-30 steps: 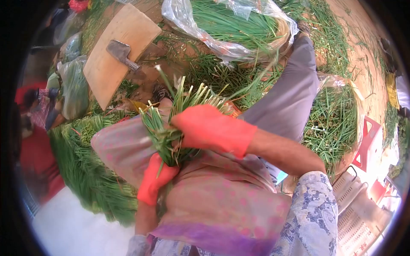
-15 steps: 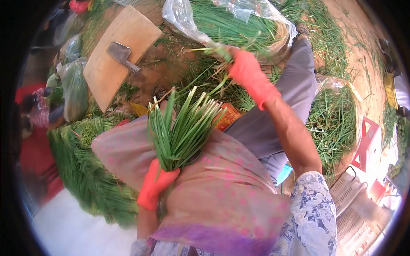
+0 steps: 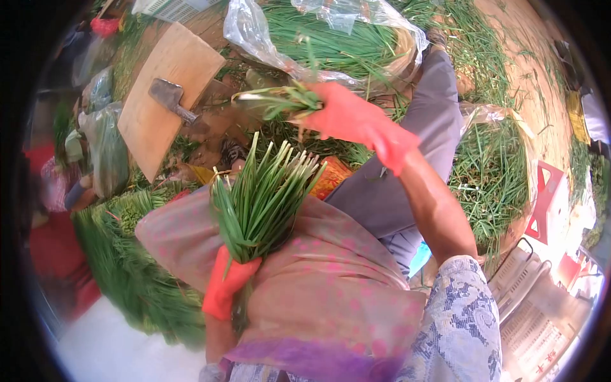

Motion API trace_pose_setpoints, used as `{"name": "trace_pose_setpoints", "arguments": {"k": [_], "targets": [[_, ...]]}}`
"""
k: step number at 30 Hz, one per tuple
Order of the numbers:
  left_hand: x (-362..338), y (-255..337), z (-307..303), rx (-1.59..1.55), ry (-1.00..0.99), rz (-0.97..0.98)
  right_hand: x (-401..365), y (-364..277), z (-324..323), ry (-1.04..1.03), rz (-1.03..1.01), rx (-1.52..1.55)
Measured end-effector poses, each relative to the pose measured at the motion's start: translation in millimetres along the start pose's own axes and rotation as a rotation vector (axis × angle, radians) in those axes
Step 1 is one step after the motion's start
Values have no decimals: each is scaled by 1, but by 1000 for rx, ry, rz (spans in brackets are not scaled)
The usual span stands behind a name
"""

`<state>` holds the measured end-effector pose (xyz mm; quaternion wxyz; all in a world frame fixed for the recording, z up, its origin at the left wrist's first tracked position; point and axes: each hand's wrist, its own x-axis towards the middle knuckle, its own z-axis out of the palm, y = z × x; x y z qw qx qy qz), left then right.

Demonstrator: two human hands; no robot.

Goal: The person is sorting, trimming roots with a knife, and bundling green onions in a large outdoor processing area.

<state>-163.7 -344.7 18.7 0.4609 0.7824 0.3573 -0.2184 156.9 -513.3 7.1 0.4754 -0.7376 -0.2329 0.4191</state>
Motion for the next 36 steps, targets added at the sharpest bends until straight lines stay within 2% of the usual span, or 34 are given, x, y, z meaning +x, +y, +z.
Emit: {"name": "trace_pose_setpoints", "arguments": {"k": [1, 4, 5, 8, 11, 14, 18, 20, 21, 22, 23, 24, 25, 27, 28, 31, 32, 36], "targets": [[-1, 2, -1, 32, -5, 10, 5, -4, 3, -76, 51, 46], [-7, 6, -7, 150, -24, 53, 42, 19, 8, -221, 40, -6], [-7, 8, -12, 194, -33, 77, 51, 26, 10, -310, 46, 119], [-12, 14, -24, 307, -69, 174, 62, 42, 31, -510, -136, 196], [-9, 22, -38, 292, -153, 337, 68, 52, 59, -630, -191, 264], [-7, 46, -55, 324, -259, 367, 72, 61, 89, -672, -237, 208], [-6, 61, -70, 477, -306, 367, 72, 77, 104, -505, -190, 18], [-6, 60, -75, 460, -315, 378, 61, 60, 82, -399, -133, -47], [-7, 58, -77, 451, -320, 383, 65, 61, 72, -379, -168, -200], [-7, 53, -77, 468, -304, 388, 65, 58, 62, -220, -233, -578], [-5, 46, -75, 483, -286, 396, 67, 52, 55, -144, -58, -823], [-4, 42, -74, 498, -268, 407, 72, 64, 43, -29, -46, -804], [-3, 43, -75, 438, -256, 438, 79, 63, 30, 69, -27, -620], [-8, 44, -76, 314, -234, 479, 80, 57, -2, 36, -39, -126], [-10, 44, -75, 259, -242, 465, 79, 47, -13, -24, 97, 64], [-6, 50, -79, 274, -297, 425, 41, -29, 1, -286, 3, 55], [-4, 54, -81, 383, -335, 394, 27, -54, 11, -276, 3, 15], [-4, 68, -84, 585, -378, 320, 60, -51, 51, -556, -63, -145]]}}
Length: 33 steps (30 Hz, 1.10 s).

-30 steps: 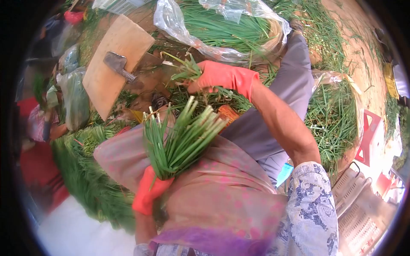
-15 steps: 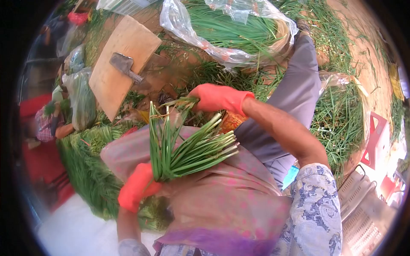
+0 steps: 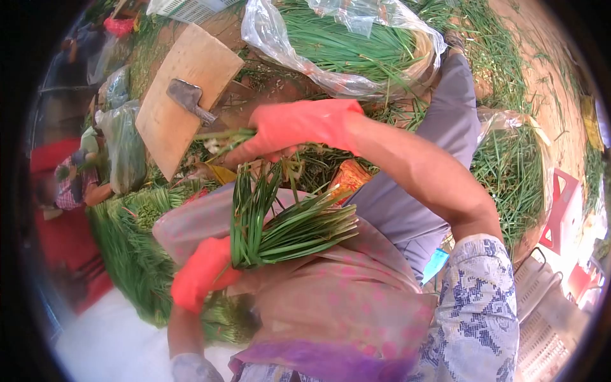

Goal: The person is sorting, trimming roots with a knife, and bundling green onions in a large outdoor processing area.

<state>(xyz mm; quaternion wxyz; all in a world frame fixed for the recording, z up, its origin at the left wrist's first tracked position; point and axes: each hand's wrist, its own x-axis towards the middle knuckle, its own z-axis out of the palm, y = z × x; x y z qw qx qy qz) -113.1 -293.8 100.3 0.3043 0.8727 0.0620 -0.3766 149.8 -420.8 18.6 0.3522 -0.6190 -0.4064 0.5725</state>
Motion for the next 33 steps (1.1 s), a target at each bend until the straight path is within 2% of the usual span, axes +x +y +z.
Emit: {"name": "trace_pose_setpoints", "arguments": {"k": [4, 6, 8, 11, 12, 13, 16, 19, 22, 23, 25, 27, 30, 33], "targets": [[0, 3, -5, 41, -23, -19, 30, 25, 32, -226, -15, -38], [2, 0, -3, 72, -27, -6, 26, 26, 41, -160, 107, -49], [3, -18, 6, 114, -33, -17, 25, 29, 45, -74, 72, -25], [0, -5, -5, 77, 53, 55, 15, 39, 31, 277, 92, -255], [-1, 3, -10, 47, 93, 103, 14, 48, 21, 430, 32, -444], [-2, 0, -9, 29, 104, 103, 10, 57, 13, 572, 62, -397], [-9, -6, -5, -32, 116, 53, -11, 78, -7, 516, 151, -18], [-16, -2, -6, -87, 69, -55, -11, 135, -6, 287, 452, -146], [-15, -3, -8, -78, 44, -73, -27, 154, -6, 241, 420, -859], [-15, -3, -5, -87, 51, -86, -30, 157, -10, 382, 217, -696], [-16, 5, -5, -124, 25, -168, -32, 108, -12, 450, -220, -313], [-12, 17, -12, -137, 12, -227, -38, 56, -3, 433, -517, -371], [-11, 13, -14, -78, 38, -149, -32, 17, 9, 267, -701, -519], [-12, 6, -10, -64, 58, -155, -41, 10, 20, 190, -510, -179]]}}
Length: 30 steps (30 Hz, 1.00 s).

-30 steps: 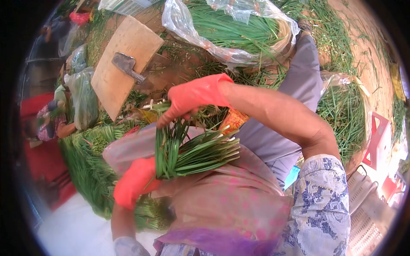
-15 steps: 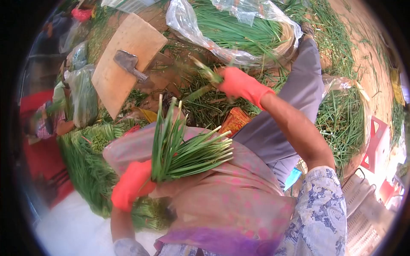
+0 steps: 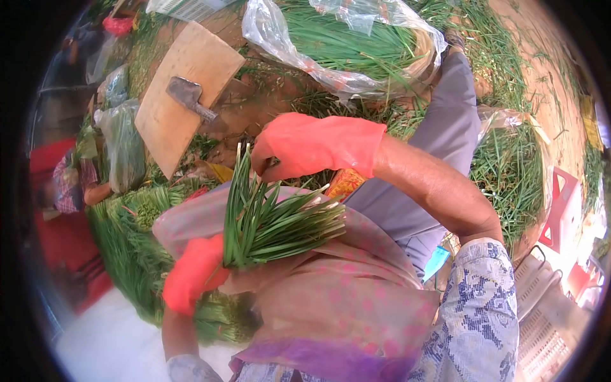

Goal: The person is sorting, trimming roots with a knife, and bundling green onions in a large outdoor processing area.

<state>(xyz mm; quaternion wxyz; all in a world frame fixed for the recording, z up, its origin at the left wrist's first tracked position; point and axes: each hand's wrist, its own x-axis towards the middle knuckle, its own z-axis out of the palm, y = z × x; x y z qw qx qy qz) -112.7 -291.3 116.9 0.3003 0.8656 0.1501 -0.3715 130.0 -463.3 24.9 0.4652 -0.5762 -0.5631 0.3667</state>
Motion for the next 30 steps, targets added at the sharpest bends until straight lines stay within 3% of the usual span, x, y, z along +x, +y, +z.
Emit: {"name": "trace_pose_setpoints", "arguments": {"k": [3, 6, 10, 11, 13, 16, 19, 22, 25, 26, 29, 30], "targets": [[-4, 4, -2, -28, 90, 149, 1, -7, 4, -35, 216, 319], [-3, -5, 4, 16, 131, 194, -7, 7, 11, 33, 315, 439], [-4, -8, 0, 75, 108, 174, -15, 56, -3, 380, 293, 265], [-4, -11, 1, 103, 108, 158, -18, 65, -8, 407, 385, 310], [-5, -16, 4, 131, 120, 168, -23, 68, -18, 335, 539, 7], [-2, -15, 5, 101, 160, 203, -16, 59, -30, 334, 419, 11], [-1, -9, 2, 103, 152, 193, -1, 31, -20, 132, 326, -35], [1, -14, 4, 223, 146, 225, 19, 10, 0, -25, 475, -24], [4, -17, 7, 225, 173, 186, 26, -5, 11, 20, 565, 120], [4, -16, 8, 194, 205, 176, 25, 11, 12, 69, 488, 130], [2, -30, 16, 40, 290, 212, 17, 66, -4, 316, 554, 123], [0, -32, 17, 49, 295, 225, 9, 78, -13, 244, 528, 112]]}}
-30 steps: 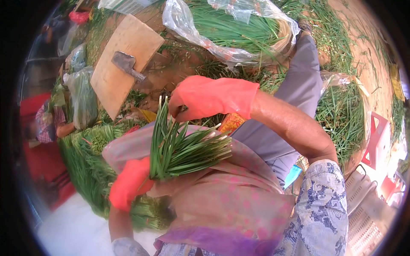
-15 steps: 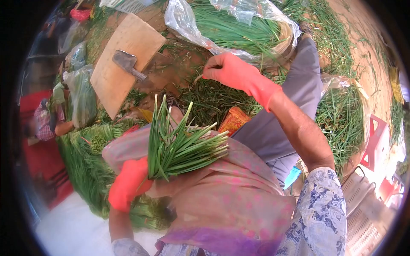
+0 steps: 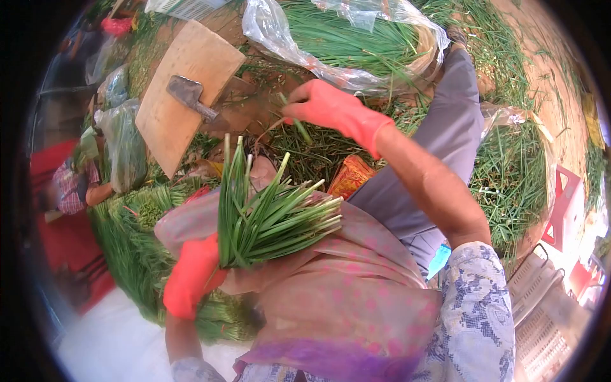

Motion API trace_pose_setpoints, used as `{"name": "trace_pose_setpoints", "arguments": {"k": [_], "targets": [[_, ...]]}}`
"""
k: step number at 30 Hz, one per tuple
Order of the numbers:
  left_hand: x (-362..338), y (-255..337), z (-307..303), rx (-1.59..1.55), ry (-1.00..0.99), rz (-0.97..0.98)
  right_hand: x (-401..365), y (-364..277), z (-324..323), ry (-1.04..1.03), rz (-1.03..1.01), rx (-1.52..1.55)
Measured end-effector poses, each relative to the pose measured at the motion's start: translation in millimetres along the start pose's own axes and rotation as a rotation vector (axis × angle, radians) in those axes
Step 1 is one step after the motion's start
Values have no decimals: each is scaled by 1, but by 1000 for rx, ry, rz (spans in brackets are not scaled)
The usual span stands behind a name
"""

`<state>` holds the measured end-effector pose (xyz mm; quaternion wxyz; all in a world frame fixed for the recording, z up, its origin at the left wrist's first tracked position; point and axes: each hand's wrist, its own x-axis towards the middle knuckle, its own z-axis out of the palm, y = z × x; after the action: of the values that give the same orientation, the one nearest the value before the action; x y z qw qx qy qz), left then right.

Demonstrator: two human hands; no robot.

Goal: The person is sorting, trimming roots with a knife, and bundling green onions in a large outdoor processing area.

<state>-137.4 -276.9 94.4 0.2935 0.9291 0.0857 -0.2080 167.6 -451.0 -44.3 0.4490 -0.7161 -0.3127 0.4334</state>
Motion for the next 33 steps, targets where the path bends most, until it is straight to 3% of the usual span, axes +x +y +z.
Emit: {"name": "trace_pose_setpoints", "arguments": {"k": [2, 5, 10, 13, 15, 19, 23, 25, 27, 29, 31, 32, 33], "targets": [[-3, -2, -1, 83, -19, 28, -10, 3, -7, -187, -29, -23], [2, 6, -5, 124, -62, 56, -15, 14, 17, -421, -353, 117], [11, 27, -18, 117, -153, 59, -8, -4, 70, -703, -480, 342], [13, 27, -20, 104, -170, 17, -34, -24, 64, -595, -462, 415], [9, 20, -17, 51, -151, -16, -23, -13, 64, -566, -489, 298], [8, 12, -13, -16, -145, -41, -47, -26, 26, -475, -26, 398], [7, 12, -14, -50, -123, -31, -53, -9, -13, -351, 26, 433], [4, 10, -15, -55, -137, -31, -44, 32, -34, -216, -116, 705], [-1, -6, -13, -54, -169, -33, -40, 61, -64, -278, -196, 1073], [-4, -10, -11, -19, -176, -32, -34, 86, -61, -96, -47, 288], [-5, -9, -14, -24, -148, -16, -33, 79, -31, 78, -50, -814], [-4, -6, -15, -56, -124, 1, -39, 62, -28, 151, -98, -802], [-4, -4, -14, -92, -97, 14, -43, 24, -27, 114, -122, -536]]}}
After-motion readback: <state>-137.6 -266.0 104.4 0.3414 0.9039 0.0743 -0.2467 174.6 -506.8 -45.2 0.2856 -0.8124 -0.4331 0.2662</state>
